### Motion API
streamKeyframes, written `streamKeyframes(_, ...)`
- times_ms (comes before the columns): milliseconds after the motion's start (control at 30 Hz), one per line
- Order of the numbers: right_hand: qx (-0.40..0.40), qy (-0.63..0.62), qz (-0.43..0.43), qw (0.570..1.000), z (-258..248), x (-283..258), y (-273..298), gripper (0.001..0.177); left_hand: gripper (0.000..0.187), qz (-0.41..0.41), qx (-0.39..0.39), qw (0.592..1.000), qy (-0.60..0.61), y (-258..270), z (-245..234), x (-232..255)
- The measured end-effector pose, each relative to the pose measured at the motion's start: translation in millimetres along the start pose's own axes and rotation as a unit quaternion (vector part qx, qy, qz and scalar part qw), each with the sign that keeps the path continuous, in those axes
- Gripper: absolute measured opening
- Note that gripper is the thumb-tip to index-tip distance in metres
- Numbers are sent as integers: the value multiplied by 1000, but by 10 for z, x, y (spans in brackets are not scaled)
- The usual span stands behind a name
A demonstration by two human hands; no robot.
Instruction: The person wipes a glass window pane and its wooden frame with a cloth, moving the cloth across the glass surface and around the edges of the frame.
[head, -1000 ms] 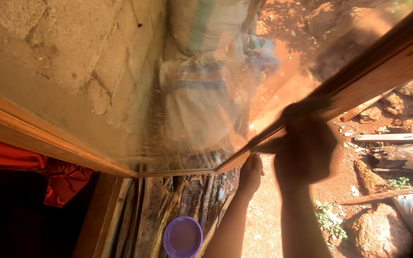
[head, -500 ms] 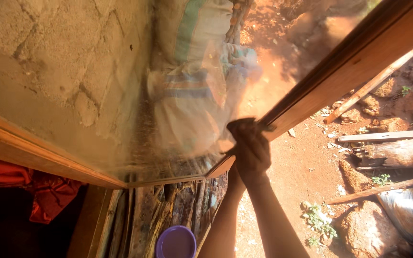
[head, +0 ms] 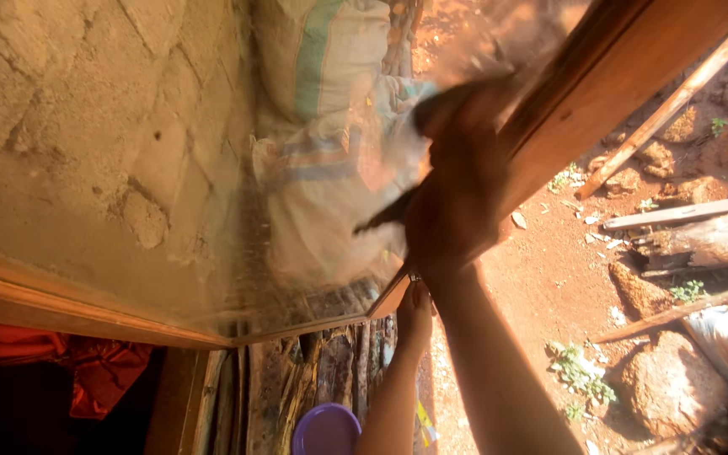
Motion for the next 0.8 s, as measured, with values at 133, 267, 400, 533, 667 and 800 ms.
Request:
streamKeyframes(133, -245, 164, -182, 938, 443, 346, 1339, 40, 47, 261, 98, 869, -410, -264, 146, -63)
streamKeyframes(267, -195, 447, -205, 849, 270, 544, 1414, 43, 58, 285, 80, 857, -421, -193, -53, -137)
streamKeyframes(400, -27, 493, -26, 869, 114, 158, 380, 75, 57, 73, -27, 997, -12, -6, -94, 73)
streamKeyframes(533, -86, 513, 77, 850, 252, 92, 83, 74, 56, 9, -32, 999, -33, 143, -119, 231)
streamKeyframes(667, -187, 465, -81, 862, 544, 133, 916, 56, 54, 167, -18, 979, -120, -98, -45, 358)
streamKeyframes(800, -297, 501, 14, 813, 401, 562, 1330, 45, 52, 212, -16, 968, -136, -153, 42, 324)
Point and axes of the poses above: each hand's wrist, its own y-axis away from the middle knuckle, its own z-axis out of the palm, x = y × z, the point moved 9 cm from there along -y, towards the middle knuckle, and after that the axes turned 2 degrees about z, right-handed, at the moved point
